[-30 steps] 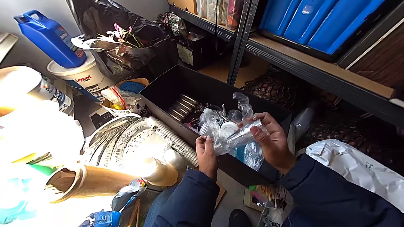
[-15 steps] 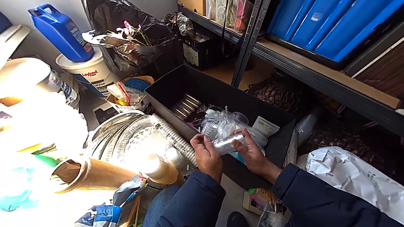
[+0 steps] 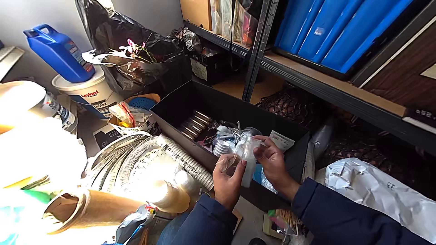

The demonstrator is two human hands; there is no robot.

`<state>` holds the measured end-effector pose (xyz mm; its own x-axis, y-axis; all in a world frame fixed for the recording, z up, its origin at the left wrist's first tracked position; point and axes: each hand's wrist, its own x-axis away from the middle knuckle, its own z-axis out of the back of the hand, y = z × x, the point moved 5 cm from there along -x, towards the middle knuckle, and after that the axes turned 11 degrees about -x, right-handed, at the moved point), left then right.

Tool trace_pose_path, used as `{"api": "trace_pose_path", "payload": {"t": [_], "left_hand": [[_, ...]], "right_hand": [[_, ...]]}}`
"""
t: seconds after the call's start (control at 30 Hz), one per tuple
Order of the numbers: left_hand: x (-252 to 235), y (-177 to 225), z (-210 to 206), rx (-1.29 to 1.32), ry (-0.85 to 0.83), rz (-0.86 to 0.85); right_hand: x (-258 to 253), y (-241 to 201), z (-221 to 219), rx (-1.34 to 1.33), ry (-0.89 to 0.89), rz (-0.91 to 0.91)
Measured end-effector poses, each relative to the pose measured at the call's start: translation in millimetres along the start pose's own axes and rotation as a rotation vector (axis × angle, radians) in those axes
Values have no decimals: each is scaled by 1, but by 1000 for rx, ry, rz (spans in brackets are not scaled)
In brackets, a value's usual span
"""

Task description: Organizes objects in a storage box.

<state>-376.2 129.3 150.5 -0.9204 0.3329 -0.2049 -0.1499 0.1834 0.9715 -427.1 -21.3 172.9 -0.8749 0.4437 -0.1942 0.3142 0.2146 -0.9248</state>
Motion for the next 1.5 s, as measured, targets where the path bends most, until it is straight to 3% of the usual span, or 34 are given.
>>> {"api": "trace_pose_path", "payload": {"t": [0.1,0.23,0.37,0.47,0.6,0.83,0.97,1.17,1.33,1.5], "left_hand": [[6,4,0,-135,82,-118],[11,10,-2,-318,149,-213],[0,12,7,-129,198,-207],[-3,11,9,-162,254,-174],[-3,13,5,-189,277,65],[-10,11,12,-180,392,-119],[-12,8,12,-104,417,-186],[-21,11,9,-365,357,-188],[-24,15,1,-162,276,2],[-21,15,-5,57,278,55]], "right_hand": [[7,6,-14,110,-265,-26],[20,4,-24,166,-252,-30],[22,4,-29,99,-333,-20],[25,7,-30,-3,-303,-184],[26,14,-31,-89,-274,-339],[32,24,-38,-151,-94,-376],[37,24,-43,-228,-168,-367],[35,23,-38,-114,8,-348],[31,22,-36,-203,-70,-510],[31,20,-36,-207,-169,-450]]}}
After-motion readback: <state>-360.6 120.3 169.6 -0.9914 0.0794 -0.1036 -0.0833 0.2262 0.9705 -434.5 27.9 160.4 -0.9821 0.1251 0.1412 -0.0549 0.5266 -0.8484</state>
